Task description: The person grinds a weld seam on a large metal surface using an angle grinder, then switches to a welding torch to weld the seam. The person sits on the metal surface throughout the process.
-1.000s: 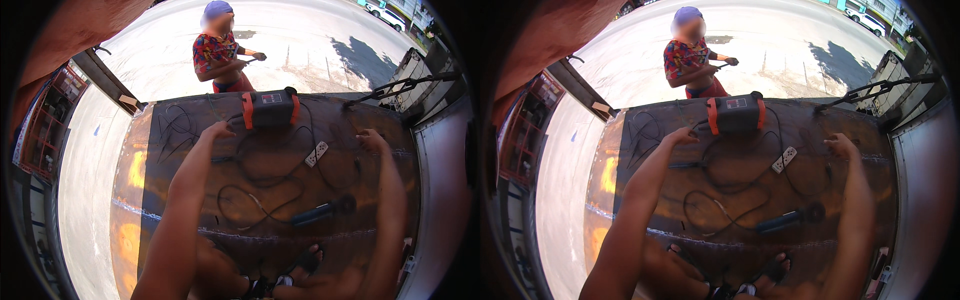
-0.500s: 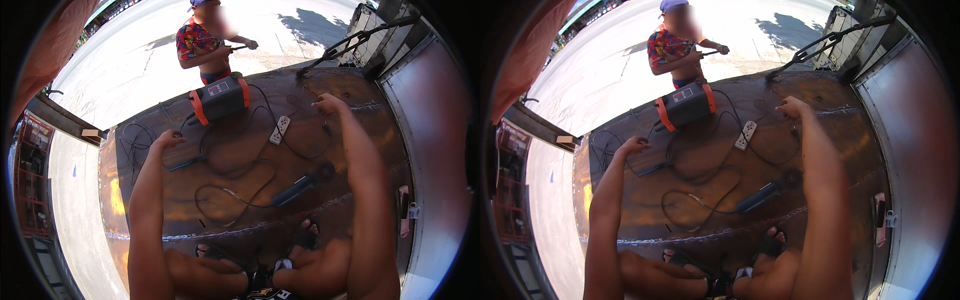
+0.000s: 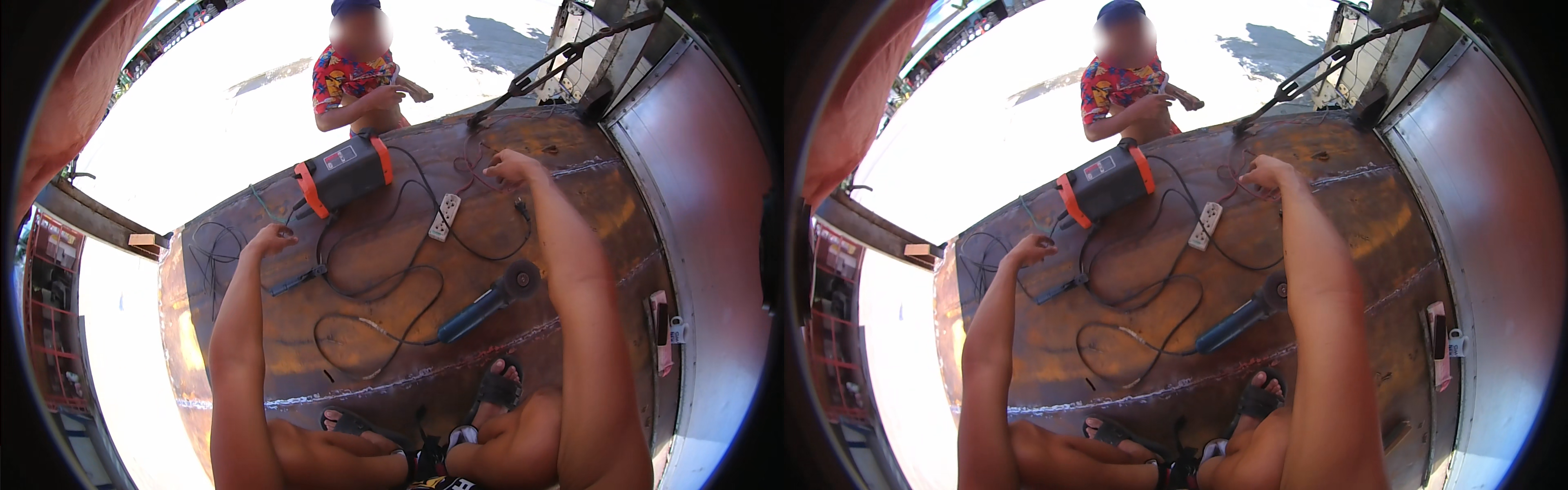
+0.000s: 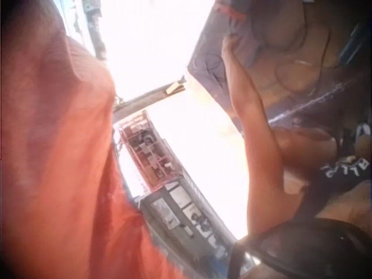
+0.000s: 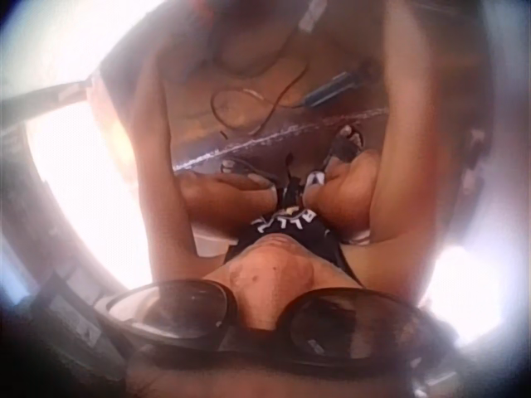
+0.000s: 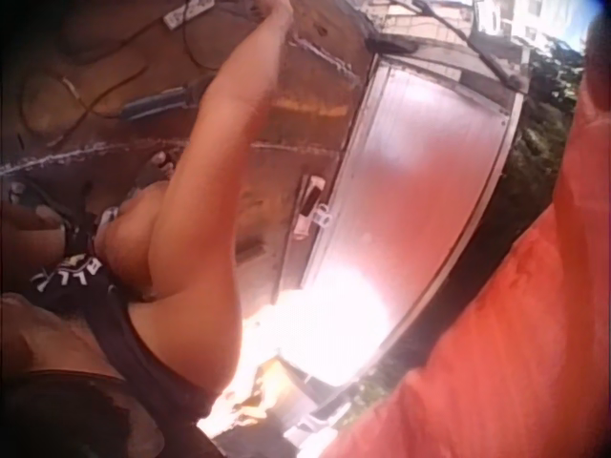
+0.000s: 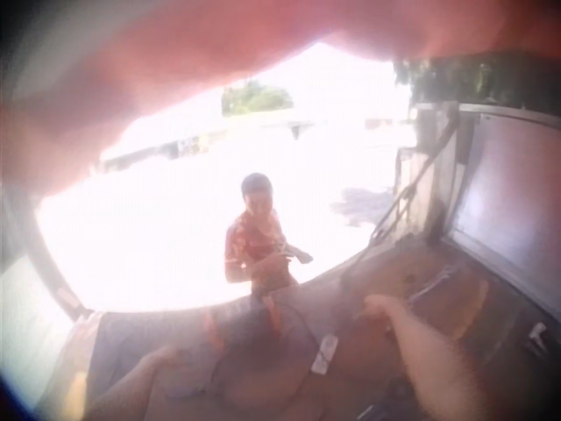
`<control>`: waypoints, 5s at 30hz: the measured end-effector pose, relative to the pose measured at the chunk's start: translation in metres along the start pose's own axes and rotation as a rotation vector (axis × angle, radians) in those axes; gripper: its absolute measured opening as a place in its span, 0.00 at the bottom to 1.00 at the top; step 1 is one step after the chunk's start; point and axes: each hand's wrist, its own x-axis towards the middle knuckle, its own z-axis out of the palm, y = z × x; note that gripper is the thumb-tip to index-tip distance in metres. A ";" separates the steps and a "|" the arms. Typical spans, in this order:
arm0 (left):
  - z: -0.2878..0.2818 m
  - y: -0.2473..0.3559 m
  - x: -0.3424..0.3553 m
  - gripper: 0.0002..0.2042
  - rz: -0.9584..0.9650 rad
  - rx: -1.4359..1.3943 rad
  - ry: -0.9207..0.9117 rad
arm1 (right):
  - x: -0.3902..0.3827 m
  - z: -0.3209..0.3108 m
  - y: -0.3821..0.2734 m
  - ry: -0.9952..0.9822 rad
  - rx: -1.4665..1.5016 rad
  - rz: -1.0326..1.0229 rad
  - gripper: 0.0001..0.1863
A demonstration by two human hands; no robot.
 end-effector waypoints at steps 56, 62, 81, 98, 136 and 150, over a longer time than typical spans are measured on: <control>0.019 0.068 -0.013 0.30 0.055 0.104 0.130 | 0.016 0.004 0.008 -0.020 -0.091 0.013 0.24; 0.015 0.064 -0.012 0.30 0.026 0.111 0.084 | 0.016 0.001 0.005 -0.026 -0.102 -0.004 0.25; 0.022 0.044 0.014 0.32 0.038 0.134 0.077 | 0.020 0.002 0.008 -0.029 -0.096 0.000 0.27; 0.016 0.069 -0.008 0.33 0.093 0.113 0.008 | 0.015 0.000 0.012 -0.011 -0.123 -0.022 0.25; 0.015 0.050 -0.011 0.30 0.037 0.106 0.070 | 0.015 0.002 0.012 -0.026 -0.108 -0.024 0.25; 0.016 0.059 -0.011 0.29 0.064 0.165 0.057 | 0.010 0.009 0.006 -0.028 -0.094 0.002 0.27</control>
